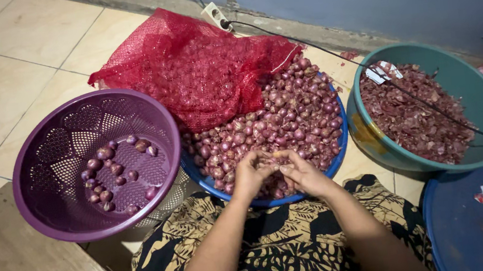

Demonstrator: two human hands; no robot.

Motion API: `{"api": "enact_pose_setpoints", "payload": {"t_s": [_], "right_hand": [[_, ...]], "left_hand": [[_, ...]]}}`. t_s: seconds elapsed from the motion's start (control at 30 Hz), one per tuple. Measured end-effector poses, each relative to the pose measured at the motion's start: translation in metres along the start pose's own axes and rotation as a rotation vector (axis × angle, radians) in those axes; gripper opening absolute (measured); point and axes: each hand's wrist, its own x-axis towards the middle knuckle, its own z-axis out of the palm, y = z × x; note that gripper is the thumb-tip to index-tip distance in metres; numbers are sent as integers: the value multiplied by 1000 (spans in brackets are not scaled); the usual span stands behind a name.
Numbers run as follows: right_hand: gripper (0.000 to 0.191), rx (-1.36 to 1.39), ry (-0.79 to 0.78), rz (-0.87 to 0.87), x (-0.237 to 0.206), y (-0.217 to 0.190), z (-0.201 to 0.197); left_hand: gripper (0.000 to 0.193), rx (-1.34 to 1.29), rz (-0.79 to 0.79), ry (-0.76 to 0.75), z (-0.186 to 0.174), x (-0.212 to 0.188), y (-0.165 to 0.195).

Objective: The person sits on the floor peeling the dry outer skins off shallots by hand, one at a time, from a large blue basin filled with unpeeled shallots. Peeled shallots are placed into a purple perforated basket on the left, and discarded skins are dropped into a green basin of peels on the right; a small knife is occasionally picked up to trim shallots.

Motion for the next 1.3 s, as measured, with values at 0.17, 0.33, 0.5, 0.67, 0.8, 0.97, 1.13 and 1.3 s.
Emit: {"api": "enact_pose_setpoints", "payload": {"t_s": [0.17, 0.33, 0.5, 0.67, 0.8, 0.97, 1.13, 1.3], "right_hand": [[29, 186, -7, -30, 9, 12, -3], [34, 20, 39, 69, 5, 7, -7], [34, 71, 43, 5, 4, 3, -4], [39, 135, 136, 64, 7, 0, -5], [31, 188, 148, 64, 6, -2, 1], [22, 346, 137, 45, 6, -8, 10], [24, 226, 369, -143, 8, -16, 15], [14, 263, 466, -190, 17, -10, 28]], "left_hand": [[25, -36, 7, -27, -4, 1, 2], [23, -24, -4, -12, -7, 2, 5], [23, -63, -69, -1, -6, 3, 7], [25, -299, -200, -14, -5, 4, 8], [15, 64, 58, -37, -3, 2, 0], [6, -17, -34, 21, 3, 1, 0], [27, 76, 142, 25, 7, -1, 7], [27, -236, -151, -51, 21, -6, -7]]}}
